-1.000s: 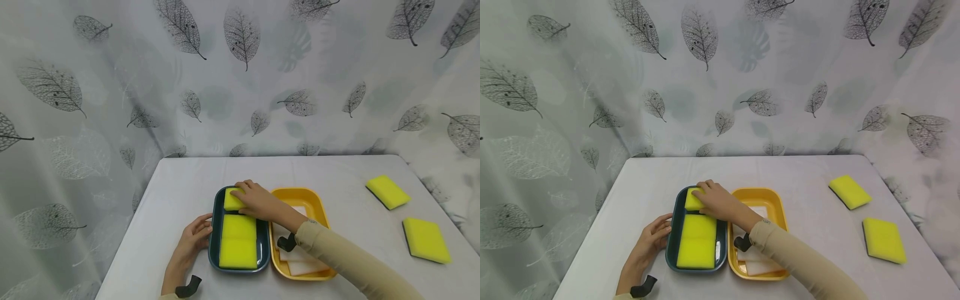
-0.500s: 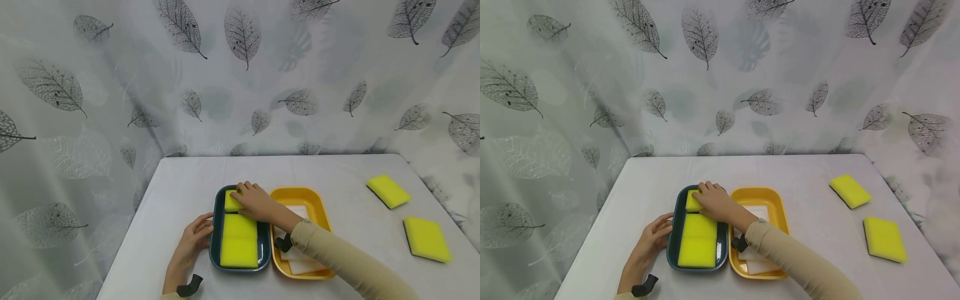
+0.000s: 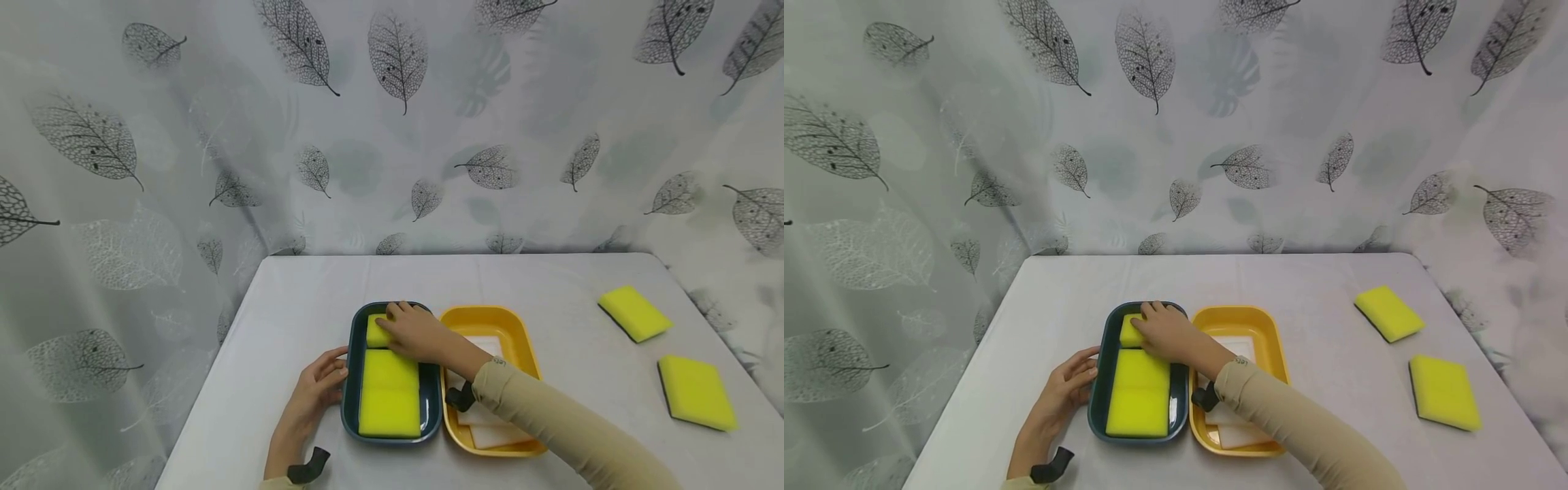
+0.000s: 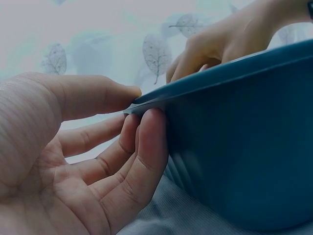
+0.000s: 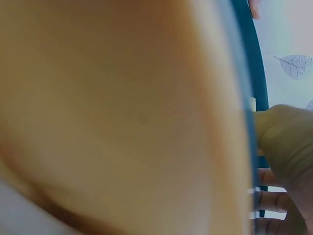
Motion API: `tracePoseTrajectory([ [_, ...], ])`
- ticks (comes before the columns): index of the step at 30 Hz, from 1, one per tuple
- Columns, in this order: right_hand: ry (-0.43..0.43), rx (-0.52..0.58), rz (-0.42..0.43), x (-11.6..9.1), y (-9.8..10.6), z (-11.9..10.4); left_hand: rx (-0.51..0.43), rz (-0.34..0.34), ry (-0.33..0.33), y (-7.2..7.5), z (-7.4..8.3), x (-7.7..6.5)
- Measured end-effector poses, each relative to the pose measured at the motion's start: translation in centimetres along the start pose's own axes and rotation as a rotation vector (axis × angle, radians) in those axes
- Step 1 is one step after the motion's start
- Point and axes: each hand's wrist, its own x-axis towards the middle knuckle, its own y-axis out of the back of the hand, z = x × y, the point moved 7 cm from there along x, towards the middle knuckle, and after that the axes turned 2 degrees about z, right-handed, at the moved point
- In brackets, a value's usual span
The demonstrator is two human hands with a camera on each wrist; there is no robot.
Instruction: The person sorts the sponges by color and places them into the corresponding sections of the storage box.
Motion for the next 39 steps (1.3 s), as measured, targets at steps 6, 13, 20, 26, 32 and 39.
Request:
tracePoseTrajectory([
  [6,-0.024,0.04,0.02,0.0,0.0,0.2,0.001,0.006,-0.001,0.0,0.0,0.0],
  [13,-0.021,0.08,0.025,-0.4,0.3,0.0,-0.011,0.011,0.01,-0.2,-0.2,0.0],
  [20,-0.054,0.188,-0.019,-0.8,0.1,0.3,-0.011,0.009,0.002,-0.3,0.0,0.1],
  [26,-0.058,0.224,-0.068,-0.9,-0.4,0.5,0.004,0.012,-0.001,-0.3,0.1,0.1],
  [32,-0.038,0.227,-0.09,-1.3,-0.5,0.4,0.001,0.015,-0.005,-0.1,0.2,0.1],
  [39,-0.026,0.219,-0.075,-1.6,-0.4,0.3,-0.016,0.008,-0.005,-0.3,0.1,-0.1],
])
